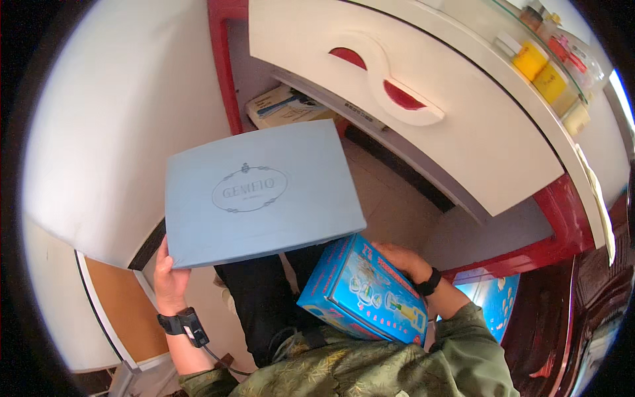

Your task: The person wipes a blue shoebox, a toy box, a light colored box, a red and yellow box, and a red shoebox using a cloth, then wipes the floor next to a white vanity.

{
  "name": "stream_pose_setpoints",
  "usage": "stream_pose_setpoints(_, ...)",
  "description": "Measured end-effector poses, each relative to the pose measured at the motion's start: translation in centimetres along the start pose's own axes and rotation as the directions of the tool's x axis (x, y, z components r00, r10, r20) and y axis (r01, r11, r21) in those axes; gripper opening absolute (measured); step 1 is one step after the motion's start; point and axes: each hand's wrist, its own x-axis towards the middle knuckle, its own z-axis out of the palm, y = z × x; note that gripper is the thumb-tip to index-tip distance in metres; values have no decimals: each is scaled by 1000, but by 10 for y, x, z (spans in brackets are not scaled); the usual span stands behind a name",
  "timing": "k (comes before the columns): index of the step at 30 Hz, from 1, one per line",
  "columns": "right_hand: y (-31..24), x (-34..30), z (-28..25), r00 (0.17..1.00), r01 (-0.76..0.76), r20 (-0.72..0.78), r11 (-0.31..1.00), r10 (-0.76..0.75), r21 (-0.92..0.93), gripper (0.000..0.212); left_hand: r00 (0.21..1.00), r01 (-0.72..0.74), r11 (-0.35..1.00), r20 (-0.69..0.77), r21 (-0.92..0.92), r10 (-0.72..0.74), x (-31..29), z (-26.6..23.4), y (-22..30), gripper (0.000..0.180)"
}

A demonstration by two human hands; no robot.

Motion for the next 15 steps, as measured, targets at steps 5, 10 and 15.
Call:
stream_pose_setpoints(5, -2, -32, 14, 974, -158, -64, 855, 217, 493, 51, 1000, -20, 1000, -8, -3, 20, 2, -13, -1, 78)
stream_pose_setpoints(10, 9, -55, 11, 982, -151, 8, 759, 189, 634, 49, 1000, 2, 999, 7, -41, -2, 6, -25, -1, 75)
stream_pose_setpoints(15, 15, -77, -7, 982, -181, 79, 740, 171, 647, 51, 1000, 7, 999, -13, -35, -7, 3, -22, 4, 72)
